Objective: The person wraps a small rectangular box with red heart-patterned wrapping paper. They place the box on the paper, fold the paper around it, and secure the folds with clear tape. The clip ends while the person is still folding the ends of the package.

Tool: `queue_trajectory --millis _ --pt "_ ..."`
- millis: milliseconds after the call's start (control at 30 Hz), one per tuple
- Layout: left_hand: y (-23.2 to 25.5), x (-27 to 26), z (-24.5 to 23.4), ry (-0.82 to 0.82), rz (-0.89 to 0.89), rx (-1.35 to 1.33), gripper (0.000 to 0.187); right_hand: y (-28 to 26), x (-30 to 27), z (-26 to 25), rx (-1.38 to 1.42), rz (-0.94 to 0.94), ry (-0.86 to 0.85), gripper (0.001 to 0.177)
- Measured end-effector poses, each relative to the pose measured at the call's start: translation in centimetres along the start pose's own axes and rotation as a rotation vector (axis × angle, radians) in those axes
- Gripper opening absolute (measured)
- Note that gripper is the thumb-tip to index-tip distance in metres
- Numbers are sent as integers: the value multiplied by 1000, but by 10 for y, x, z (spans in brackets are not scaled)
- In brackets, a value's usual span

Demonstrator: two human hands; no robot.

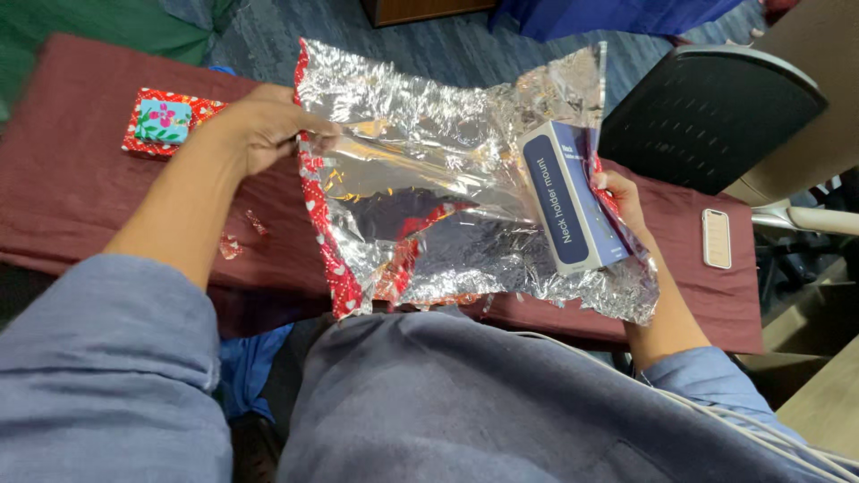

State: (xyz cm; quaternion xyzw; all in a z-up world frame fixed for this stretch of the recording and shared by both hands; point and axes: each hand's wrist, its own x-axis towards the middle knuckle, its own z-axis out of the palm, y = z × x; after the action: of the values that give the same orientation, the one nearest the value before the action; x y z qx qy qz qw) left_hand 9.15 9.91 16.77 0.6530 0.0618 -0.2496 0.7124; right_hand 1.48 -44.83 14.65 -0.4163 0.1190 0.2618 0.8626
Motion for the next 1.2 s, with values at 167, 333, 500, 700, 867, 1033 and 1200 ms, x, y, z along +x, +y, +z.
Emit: queue_trajectory --millis 167,333,500,700,867,1033,1200 --pt "-1 -5 -3 385 299 97 31 -3 26 -41 -279 -133 217 33" --pt "7 10 130 567 906 146 32 -17 60 -51 -436 -345 214 25" --pt "22 -20 250 321 418 305 62 -28 55 29 -367 -266 176 27" --pt "33 -43 267 460 459 347 56 -19 6 130 -277 -222 231 32" --pt "31 -50 277 513 335 298 39 -3 -12 173 -70 -106 49 35" --pt "22 -51 288 721 540 293 34 12 -16 187 -91 -113 29 35" --pt "13 -49 304 863 679 240 32 18 -18 195 -68 -76 31 37"
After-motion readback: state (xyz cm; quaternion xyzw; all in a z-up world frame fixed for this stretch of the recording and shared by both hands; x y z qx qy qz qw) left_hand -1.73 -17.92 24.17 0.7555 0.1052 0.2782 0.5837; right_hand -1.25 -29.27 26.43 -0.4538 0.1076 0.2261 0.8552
